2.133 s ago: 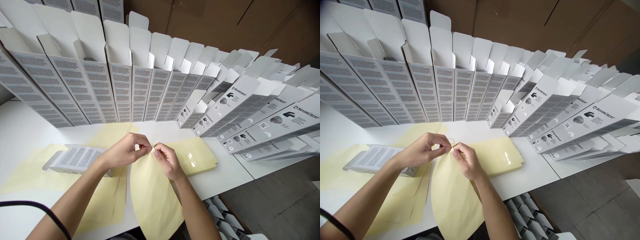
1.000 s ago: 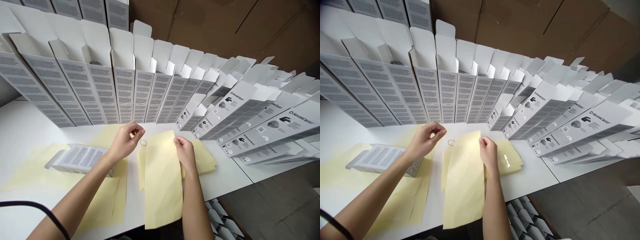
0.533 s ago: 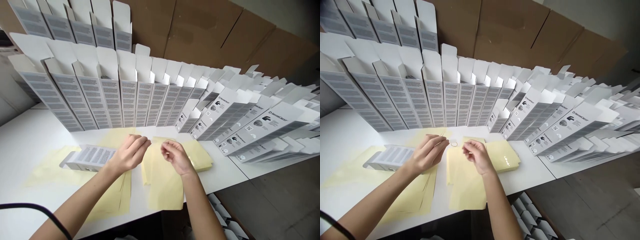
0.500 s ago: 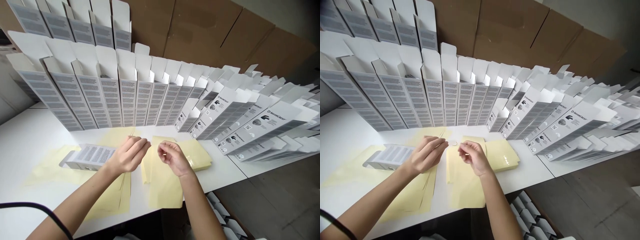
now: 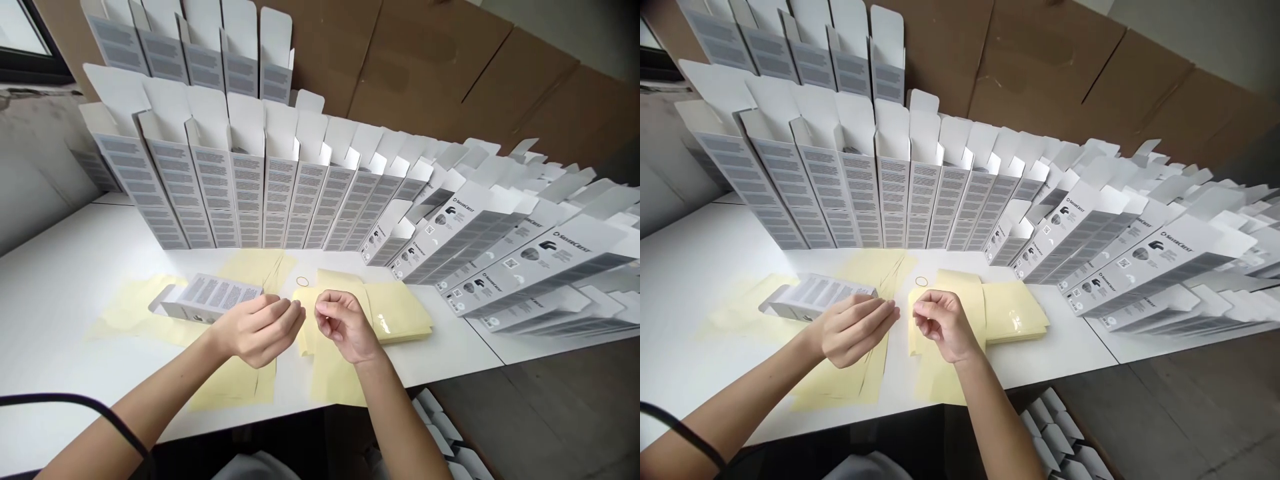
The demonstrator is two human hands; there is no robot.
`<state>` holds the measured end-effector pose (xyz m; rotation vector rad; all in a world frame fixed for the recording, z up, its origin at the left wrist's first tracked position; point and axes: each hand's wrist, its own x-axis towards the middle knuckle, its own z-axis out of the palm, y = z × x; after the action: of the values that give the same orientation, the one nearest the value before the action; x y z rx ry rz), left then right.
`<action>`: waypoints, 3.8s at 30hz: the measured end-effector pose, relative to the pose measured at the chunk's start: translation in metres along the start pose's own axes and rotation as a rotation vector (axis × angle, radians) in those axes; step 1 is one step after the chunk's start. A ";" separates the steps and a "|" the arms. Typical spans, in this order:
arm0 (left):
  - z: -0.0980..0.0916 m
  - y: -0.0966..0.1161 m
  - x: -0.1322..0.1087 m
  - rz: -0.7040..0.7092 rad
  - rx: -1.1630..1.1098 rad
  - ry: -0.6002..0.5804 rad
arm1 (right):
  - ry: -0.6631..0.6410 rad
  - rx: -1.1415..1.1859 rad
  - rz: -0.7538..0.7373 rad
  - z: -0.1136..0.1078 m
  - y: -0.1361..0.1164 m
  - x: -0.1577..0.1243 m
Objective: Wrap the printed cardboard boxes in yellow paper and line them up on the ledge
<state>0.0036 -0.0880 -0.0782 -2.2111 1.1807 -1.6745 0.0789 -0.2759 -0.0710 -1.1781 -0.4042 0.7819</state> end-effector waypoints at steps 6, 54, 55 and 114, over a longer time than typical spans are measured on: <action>-0.017 0.002 -0.013 -0.056 0.073 -0.036 | -0.013 -0.080 -0.042 0.006 0.005 0.001; -0.026 0.053 -0.110 -0.868 0.099 -0.328 | 0.194 0.183 -0.075 0.082 0.123 0.031; -0.026 0.053 -0.109 -0.869 0.100 -0.331 | 0.191 0.180 -0.073 0.081 0.123 0.031; -0.025 0.054 -0.111 -0.878 0.096 -0.304 | 0.330 -0.002 0.038 0.087 0.117 0.052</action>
<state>-0.0539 -0.0455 -0.1822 -2.9859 0.0143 -1.4395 0.0179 -0.1603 -0.1545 -1.2931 -0.1090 0.6053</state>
